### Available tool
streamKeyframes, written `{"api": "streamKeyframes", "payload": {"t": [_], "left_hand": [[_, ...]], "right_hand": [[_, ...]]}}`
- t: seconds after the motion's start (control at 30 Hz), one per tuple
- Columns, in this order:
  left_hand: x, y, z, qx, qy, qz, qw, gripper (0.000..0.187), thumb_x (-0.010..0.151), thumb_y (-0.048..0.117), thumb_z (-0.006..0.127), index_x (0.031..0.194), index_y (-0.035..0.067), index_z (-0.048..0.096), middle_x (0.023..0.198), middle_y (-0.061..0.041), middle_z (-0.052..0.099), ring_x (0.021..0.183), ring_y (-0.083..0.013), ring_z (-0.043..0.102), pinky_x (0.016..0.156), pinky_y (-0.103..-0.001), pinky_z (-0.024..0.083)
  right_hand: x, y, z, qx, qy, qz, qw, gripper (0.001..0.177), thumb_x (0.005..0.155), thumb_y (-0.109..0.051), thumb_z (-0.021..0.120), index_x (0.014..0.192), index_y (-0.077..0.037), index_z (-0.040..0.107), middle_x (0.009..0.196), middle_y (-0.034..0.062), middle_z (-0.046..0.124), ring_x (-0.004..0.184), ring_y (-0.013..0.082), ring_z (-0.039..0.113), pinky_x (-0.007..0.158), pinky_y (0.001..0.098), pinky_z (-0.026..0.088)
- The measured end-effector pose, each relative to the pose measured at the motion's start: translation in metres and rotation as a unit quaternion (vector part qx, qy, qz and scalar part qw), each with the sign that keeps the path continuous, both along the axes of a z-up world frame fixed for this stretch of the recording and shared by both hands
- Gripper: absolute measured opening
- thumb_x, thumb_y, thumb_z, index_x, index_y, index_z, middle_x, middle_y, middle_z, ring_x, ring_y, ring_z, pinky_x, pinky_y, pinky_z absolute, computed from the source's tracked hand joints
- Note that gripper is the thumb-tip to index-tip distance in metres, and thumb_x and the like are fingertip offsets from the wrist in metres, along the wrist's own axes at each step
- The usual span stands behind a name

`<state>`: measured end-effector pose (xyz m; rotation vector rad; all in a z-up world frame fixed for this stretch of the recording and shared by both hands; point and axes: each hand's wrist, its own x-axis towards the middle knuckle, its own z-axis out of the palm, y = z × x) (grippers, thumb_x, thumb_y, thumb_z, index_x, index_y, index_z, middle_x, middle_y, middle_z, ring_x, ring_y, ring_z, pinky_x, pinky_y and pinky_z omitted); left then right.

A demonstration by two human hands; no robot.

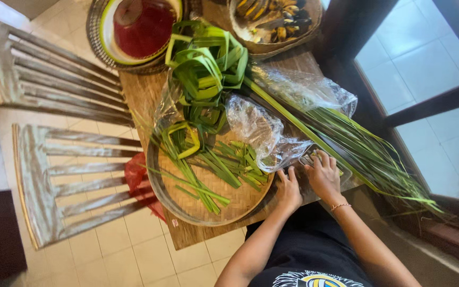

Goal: The person weaves together palm leaves to form a square basket and uses a knife to trim the excess leaf material from the finished structures.

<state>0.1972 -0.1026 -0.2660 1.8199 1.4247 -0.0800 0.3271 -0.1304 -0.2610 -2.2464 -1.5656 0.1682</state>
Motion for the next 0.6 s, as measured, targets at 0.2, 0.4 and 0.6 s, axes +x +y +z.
{"api": "streamKeyframes", "payload": {"t": [0.2, 0.4, 0.6], "left_hand": [[0.006, -0.003, -0.011, 0.043, 0.008, 0.033, 0.998, 0.081, 0.08, -0.01, 0.067, 0.149, 0.011, 0.03, 0.155, -0.035, 0.023, 0.109, -0.0522, 0.061, 0.084, -0.055, 0.056], [0.008, -0.005, -0.024, 0.066, -0.207, 0.173, 0.961, 0.078, 0.073, 0.013, 0.084, 0.133, 0.001, 0.035, 0.127, -0.029, 0.043, 0.113, -0.0435, 0.053, 0.098, -0.046, 0.049], [-0.005, -0.004, 0.0, -0.037, -0.263, 0.254, 0.93, 0.085, 0.064, 0.03, 0.088, 0.128, 0.001, 0.039, 0.122, -0.02, 0.05, 0.113, -0.0298, 0.054, 0.098, -0.04, 0.048]], "right_hand": [[0.007, 0.0, 0.012, 0.033, 0.021, 0.043, 0.998, 0.041, 0.089, -0.025, 0.07, 0.123, -0.002, 0.065, 0.141, 0.0156, 0.055, 0.123, 0.0378, 0.053, 0.097, 0.0469, 0.049], [0.003, -0.011, 0.055, -0.03, 0.127, 0.004, 0.991, 0.027, 0.098, -0.032, 0.063, 0.107, -0.008, 0.073, 0.107, 0.0143, 0.068, 0.102, 0.0351, 0.064, 0.089, 0.0461, 0.052], [0.01, 0.002, 0.072, -0.25, 0.383, -0.076, 0.886, 0.053, 0.097, -0.05, 0.064, 0.081, -0.001, 0.076, 0.062, 0.0112, 0.069, 0.056, 0.0197, 0.067, 0.057, 0.0356, 0.052]]}}
